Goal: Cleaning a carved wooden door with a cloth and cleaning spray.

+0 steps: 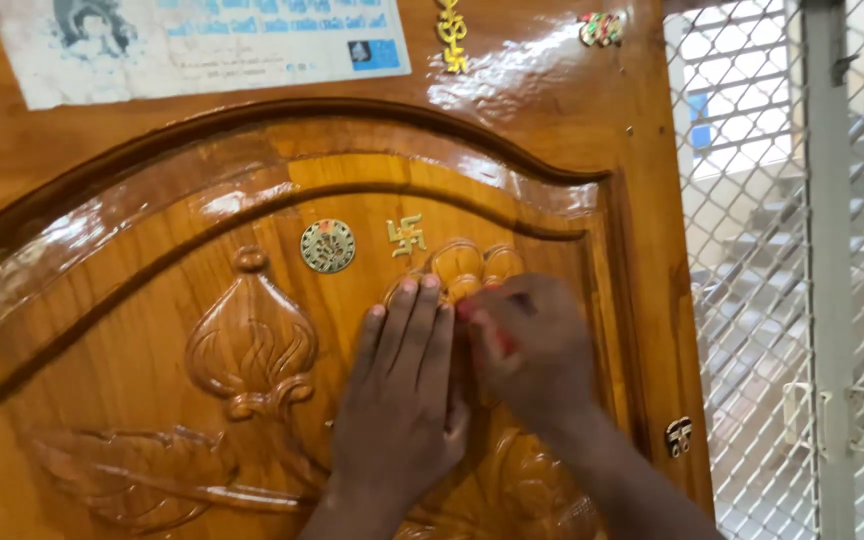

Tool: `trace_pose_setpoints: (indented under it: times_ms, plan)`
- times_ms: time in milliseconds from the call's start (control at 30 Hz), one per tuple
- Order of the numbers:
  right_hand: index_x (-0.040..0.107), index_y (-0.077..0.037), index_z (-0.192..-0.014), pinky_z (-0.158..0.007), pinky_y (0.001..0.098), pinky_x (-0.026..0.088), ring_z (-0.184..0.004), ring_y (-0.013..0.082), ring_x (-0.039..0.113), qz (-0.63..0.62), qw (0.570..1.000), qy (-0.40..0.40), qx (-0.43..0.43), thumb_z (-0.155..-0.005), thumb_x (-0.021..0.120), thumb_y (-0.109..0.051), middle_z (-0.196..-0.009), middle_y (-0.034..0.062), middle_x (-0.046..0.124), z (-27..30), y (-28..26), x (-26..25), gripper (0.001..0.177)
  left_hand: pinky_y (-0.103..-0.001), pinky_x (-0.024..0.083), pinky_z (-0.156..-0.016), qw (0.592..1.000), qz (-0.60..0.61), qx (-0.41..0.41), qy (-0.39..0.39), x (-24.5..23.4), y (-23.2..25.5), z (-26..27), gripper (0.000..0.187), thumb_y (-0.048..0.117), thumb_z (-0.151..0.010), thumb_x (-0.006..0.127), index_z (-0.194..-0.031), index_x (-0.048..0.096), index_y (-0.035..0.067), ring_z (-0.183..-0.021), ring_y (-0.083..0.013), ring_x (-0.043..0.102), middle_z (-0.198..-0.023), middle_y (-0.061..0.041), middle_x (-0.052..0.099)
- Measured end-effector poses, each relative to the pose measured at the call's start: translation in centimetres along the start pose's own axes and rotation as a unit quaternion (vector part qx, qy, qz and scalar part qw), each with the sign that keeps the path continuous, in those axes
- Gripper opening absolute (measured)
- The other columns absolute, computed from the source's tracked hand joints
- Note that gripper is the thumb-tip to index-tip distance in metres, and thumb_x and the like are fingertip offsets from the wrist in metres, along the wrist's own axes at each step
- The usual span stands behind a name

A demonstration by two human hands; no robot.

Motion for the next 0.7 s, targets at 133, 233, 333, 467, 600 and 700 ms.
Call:
trace_pose_setpoints:
  times_ms: [133, 233, 333, 467, 600, 700]
  plan:
    - [0.073, -0.008, -0.095, -0.078, 0.041, 0.054, -0.095, 0.0319, 0.064, -0.07, 0.997, -0.003, -0.041, -0.08, 0.075, -0.003, -0.102, 0.0125, 0.064, 1.1, -1.8, 0.1, 0.017, -0.055, 0.024, -0.121, 1.0, 0.012, 0.006, 0.007, 0.1, 0.0, 0.4, 0.075, 0.023, -0.078, 0.067, -0.14, 0.045, -0.012, -0.148, -0.0419, 0.034, -0.154, -0.029, 0.041]
    - [0.074, -0.009, -0.093, -0.079, 0.0406, 0.054, -0.096, 0.0323, 0.062, -0.087, 0.992, -0.061, -0.071, -0.072, 0.073, -0.002, -0.104, 0.0109, 0.065, 1.9, -1.4, -0.1, 0.022, -0.056, 0.024, -0.12, 1.0, -0.001, 0.021, 0.0, 0.1, 0.0, 0.4, 0.08, 0.024, -0.075, 0.067, -0.141, 0.044, -0.013, -0.147, -0.0417, 0.034, -0.154, -0.029, 0.04]
    - [0.075, -0.011, -0.094, -0.078, 0.0408, 0.052, -0.095, 0.0317, 0.061, -0.043, 0.995, -0.054, -0.066, -0.073, 0.074, -0.001, -0.103, 0.0074, 0.066, 0.8, 0.1, -0.1, 0.023, -0.054, 0.026, -0.121, 1.0, -0.01, 0.011, -0.006, -0.2, 0.0, 0.4, 0.077, 0.021, -0.076, 0.066, -0.143, 0.044, -0.011, -0.148, -0.0389, 0.035, -0.155, -0.025, 0.041]
    - [0.076, -0.012, -0.103, -0.081, 0.0374, 0.053, -0.097, 0.0294, 0.061, -0.028, 0.992, 0.007, -0.12, -0.083, 0.074, 0.0, -0.106, 0.0015, 0.068, -1.9, -0.8, -0.3, 0.023, -0.053, 0.026, -0.12, 1.0, -0.018, 0.004, -0.013, 0.1, 0.0, 0.3, 0.08, 0.022, -0.073, 0.067, -0.142, 0.045, -0.011, -0.147, -0.038, 0.036, -0.154, -0.025, 0.042]
    - [0.075, -0.014, -0.097, -0.082, 0.0396, 0.053, -0.095, 0.0294, 0.06, -0.03, 0.989, 0.011, -0.145, -0.08, 0.07, 0.003, -0.108, 0.0042, 0.069, -0.9, 0.5, 0.1, 0.025, -0.053, 0.026, -0.12, 1.0, -0.016, 0.005, 0.006, -0.1, 0.0, 0.6, 0.077, 0.022, -0.075, 0.066, -0.142, 0.046, -0.01, -0.147, -0.0379, 0.036, -0.154, -0.025, 0.042]
    - [0.075, -0.011, -0.102, -0.08, 0.04, 0.052, -0.094, 0.0308, 0.06, 0.038, 0.997, 0.051, -0.035, -0.087, 0.074, 0.0, -0.106, 0.0064, 0.068, 2.0, 3.6, -0.4, 0.019, -0.05, 0.026, -0.123, 1.0, -0.012, -0.003, 0.012, -0.3, -0.1, 0.6, 0.069, 0.022, -0.083, 0.065, -0.143, 0.047, -0.007, -0.149, -0.0354, 0.036, -0.157, -0.023, 0.042]
Point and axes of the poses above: each hand's wrist, its own z-axis away from the middle knuckle, its own x-axis out of the palm, y = z × x, the point moved 8 cm from there along -z, towards the middle knuckle
